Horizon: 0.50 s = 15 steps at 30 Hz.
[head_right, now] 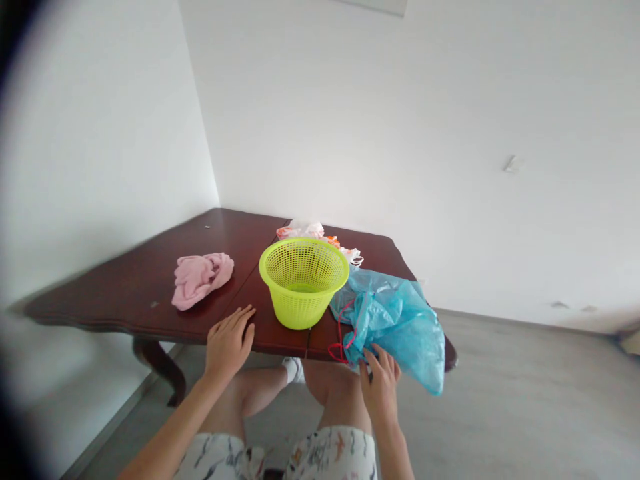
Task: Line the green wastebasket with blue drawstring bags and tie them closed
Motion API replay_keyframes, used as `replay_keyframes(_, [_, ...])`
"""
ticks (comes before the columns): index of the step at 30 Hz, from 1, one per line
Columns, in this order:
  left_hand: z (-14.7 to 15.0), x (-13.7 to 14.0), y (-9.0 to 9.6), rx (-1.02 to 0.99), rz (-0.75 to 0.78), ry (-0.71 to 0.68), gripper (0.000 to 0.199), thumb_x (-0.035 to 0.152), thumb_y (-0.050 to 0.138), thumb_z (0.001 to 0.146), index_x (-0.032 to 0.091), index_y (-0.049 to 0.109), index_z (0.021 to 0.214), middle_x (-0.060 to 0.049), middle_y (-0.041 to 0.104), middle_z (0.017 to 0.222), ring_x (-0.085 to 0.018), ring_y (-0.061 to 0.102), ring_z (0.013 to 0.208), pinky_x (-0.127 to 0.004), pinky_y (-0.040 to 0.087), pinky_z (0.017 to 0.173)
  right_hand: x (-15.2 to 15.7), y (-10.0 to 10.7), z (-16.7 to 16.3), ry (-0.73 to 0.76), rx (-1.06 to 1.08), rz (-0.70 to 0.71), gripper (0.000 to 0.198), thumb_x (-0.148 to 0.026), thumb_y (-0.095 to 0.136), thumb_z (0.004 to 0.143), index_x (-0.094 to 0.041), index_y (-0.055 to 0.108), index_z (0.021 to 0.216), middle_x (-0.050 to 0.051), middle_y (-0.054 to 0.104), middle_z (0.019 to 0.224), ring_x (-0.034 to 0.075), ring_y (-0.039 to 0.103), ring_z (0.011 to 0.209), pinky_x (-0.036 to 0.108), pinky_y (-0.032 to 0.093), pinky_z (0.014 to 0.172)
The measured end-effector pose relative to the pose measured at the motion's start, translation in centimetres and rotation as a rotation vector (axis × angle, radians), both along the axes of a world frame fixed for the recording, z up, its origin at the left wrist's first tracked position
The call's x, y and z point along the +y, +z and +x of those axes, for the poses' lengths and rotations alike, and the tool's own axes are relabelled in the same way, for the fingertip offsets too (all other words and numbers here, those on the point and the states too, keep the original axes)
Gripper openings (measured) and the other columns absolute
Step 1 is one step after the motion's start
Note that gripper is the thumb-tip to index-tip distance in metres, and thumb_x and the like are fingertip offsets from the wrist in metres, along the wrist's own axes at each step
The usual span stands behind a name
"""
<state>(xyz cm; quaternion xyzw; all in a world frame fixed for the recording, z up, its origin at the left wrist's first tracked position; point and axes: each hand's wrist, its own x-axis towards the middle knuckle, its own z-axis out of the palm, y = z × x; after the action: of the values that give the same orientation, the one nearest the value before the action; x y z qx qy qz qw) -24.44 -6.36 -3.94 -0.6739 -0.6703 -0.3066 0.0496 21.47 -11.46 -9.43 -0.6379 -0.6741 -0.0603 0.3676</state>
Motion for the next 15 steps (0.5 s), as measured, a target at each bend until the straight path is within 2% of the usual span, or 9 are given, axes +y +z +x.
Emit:
replay_keyframes(4, [-0.7, -0.2, -0.5, -0.061, 0.057, -0.043, 0.047, 0.040, 0.044, 0.119, 0.034, 0.077, 0.153, -0.007, 0.076, 0.166, -0.037, 0.068, 0.158, -0.063, 0.050, 0.127, 1.5, 1.2, 0.6, 0.063, 0.170, -0.018, 0.033, -0.046, 0.058, 0.112, -0.028, 0.085, 0.118, 0.014, 0.084, 0.127, 0.039, 0.074, 0.121, 0.058, 0.056, 0.107])
replay_keyframes(7, [0.6, -1.4, -1.0, -0.209, 0.145, -0.107, 0.036, 0.036, 0.047, 0.120, 0.036, 0.081, 0.132, -0.007, 0.087, 0.143, -0.036, 0.079, 0.139, -0.062, 0.055, 0.118, 2.4, 1.6, 1.6, 0.003, 0.448, 0.039, 0.037, -0.058, 0.065, 0.107, -0.025, 0.080, 0.115, 0.011, 0.083, 0.105, 0.033, 0.075, 0.099, 0.047, 0.060, 0.091])
replay_keyframes(9, [3.4, -2.7, -0.7, -0.329, 0.183, -0.304, 0.031, 0.030, 0.049, 0.119, 0.034, 0.079, 0.119, -0.007, 0.090, 0.122, -0.031, 0.084, 0.117, -0.054, 0.062, 0.105, 2.9, 1.8, 2.3, -0.084, 0.685, 0.094, 0.045, -0.066, 0.075, 0.101, -0.024, 0.079, 0.114, 0.007, 0.080, 0.096, 0.028, 0.072, 0.088, 0.040, 0.059, 0.081])
replay_keyframes(10, [5.3, -3.3, -0.4, -0.371, 0.172, -0.453, 0.028, 0.027, 0.050, 0.118, 0.033, 0.078, 0.117, -0.007, 0.089, 0.116, -0.028, 0.084, 0.111, -0.050, 0.064, 0.100, 3.1, 1.9, 2.6, -0.113, 0.819, 0.121, 0.050, -0.069, 0.082, 0.096, -0.024, 0.080, 0.116, 0.006, 0.081, 0.097, 0.026, 0.072, 0.087, 0.037, 0.059, 0.079])
replay_keyframes(11, [7.6, -3.7, 0.2, -0.361, 0.116, -0.661, 0.025, 0.024, 0.053, 0.116, 0.032, 0.076, 0.119, -0.007, 0.088, 0.115, -0.026, 0.083, 0.108, -0.045, 0.065, 0.097, 3.4, 2.2, 2.8, -0.128, 0.964, 0.148, 0.055, -0.071, 0.087, 0.092, -0.025, 0.080, 0.120, 0.005, 0.082, 0.102, 0.025, 0.073, 0.089, 0.035, 0.060, 0.078])
replay_keyframes(12, [9.9, -3.9, 0.9, -0.319, 0.032, -0.861, 0.024, 0.021, 0.056, 0.114, 0.031, 0.076, 0.124, -0.007, 0.087, 0.121, -0.025, 0.083, 0.113, -0.044, 0.066, 0.101, 3.6, 2.5, 3.0, -0.134, 1.111, 0.175, 0.061, -0.073, 0.092, 0.087, -0.026, 0.080, 0.124, 0.006, 0.084, 0.108, 0.025, 0.075, 0.092, 0.034, 0.061, 0.079])
replay_keyframes(13, [12.4, -3.8, 1.6, -0.274, -0.036, -0.984, 0.027, 0.020, 0.061, 0.111, 0.031, 0.076, 0.131, -0.007, 0.086, 0.134, -0.025, 0.082, 0.124, -0.044, 0.066, 0.108, 3.9, 3.0, 3.1, -0.138, 1.247, 0.202, 0.068, -0.073, 0.096, 0.083, -0.027, 0.080, 0.129, 0.006, 0.085, 0.116, 0.025, 0.077, 0.096, 0.034, 0.063, 0.080])
replay_keyframes(15, [17.0, -2.7, 3.0, -0.204, -0.117, -1.093, 0.045, 0.020, 0.069, 0.107, 0.030, 0.072, 0.151, -0.009, 0.070, 0.171, -0.029, 0.067, 0.158, -0.050, 0.056, 0.131, 4.4, 4.1, 3.4, -0.121, 1.410, 0.233, 0.077, -0.074, 0.099, 0.077, -0.029, 0.079, 0.136, 0.008, 0.085, 0.128, 0.026, 0.080, 0.101, 0.036, 0.066, 0.082])
